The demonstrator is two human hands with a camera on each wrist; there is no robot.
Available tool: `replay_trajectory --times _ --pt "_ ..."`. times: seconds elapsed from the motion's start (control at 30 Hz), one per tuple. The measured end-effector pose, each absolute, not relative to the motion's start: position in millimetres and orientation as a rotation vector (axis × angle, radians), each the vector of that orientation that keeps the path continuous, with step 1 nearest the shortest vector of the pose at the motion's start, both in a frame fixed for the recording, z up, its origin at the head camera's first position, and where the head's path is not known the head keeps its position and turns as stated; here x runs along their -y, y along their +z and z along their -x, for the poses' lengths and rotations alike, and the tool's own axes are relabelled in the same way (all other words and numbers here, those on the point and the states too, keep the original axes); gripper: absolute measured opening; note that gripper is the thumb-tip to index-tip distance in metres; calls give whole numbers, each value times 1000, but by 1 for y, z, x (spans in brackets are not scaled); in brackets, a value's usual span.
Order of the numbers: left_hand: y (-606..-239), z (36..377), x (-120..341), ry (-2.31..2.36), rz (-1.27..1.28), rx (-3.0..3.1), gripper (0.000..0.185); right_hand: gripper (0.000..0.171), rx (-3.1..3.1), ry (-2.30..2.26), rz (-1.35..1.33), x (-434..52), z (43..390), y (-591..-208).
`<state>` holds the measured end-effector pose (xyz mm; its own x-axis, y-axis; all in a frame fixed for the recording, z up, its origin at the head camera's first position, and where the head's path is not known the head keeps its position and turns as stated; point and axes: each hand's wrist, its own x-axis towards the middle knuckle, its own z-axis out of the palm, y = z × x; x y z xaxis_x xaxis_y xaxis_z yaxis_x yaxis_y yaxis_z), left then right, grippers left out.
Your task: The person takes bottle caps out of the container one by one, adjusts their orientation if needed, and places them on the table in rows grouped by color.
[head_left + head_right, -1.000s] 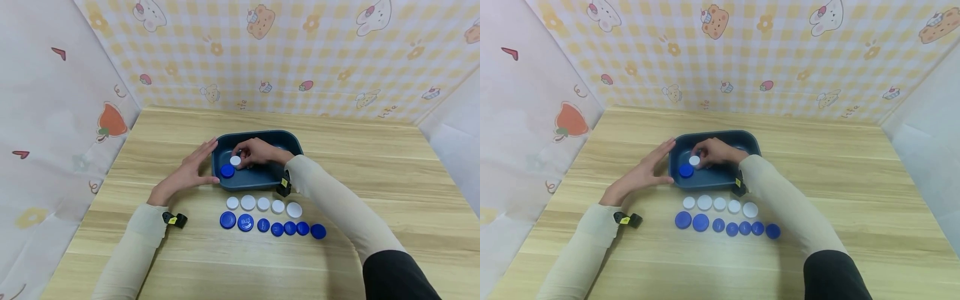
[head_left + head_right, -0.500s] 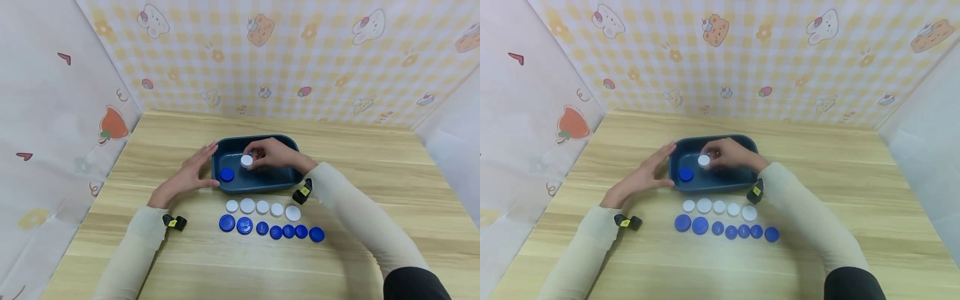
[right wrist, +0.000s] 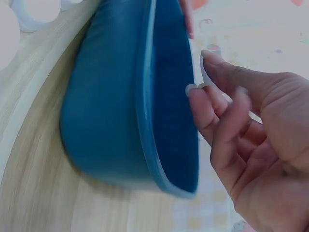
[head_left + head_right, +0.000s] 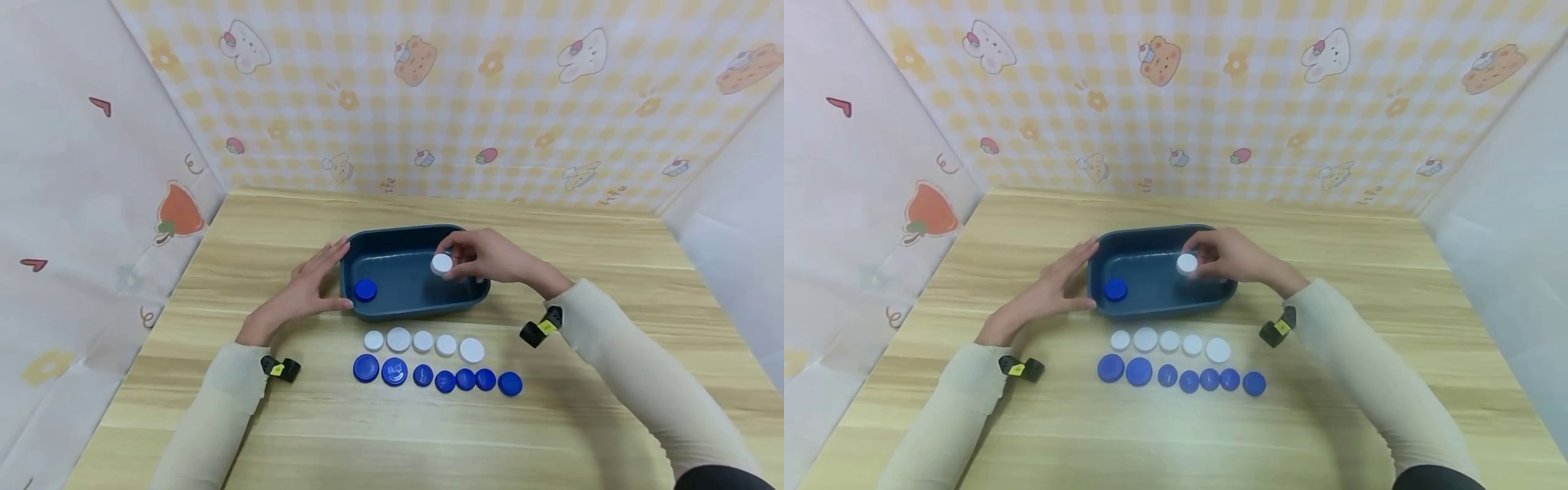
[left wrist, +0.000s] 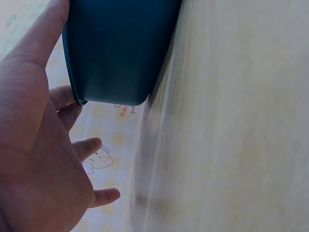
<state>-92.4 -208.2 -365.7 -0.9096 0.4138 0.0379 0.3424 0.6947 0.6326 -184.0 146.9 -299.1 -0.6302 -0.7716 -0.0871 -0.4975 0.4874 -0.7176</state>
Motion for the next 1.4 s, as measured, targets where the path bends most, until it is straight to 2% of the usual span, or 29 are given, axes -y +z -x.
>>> replay_trajectory --times 0.27,0.63,0.97,1.4 --pt "-366 92 210 1029 -612 -2777 100 35 -2338 -926 1011 -181 168 -296" --pt "-367 91 210 1021 -623 -2782 100 30 -2245 -816 1098 -212 152 -294" --pt "-367 93 209 1033 -630 -2778 100 29 -2124 -847 1107 -236 136 -321" --pt "-368 93 209 1069 -622 -2758 99 29 -2044 -878 1049 -241 127 -358"
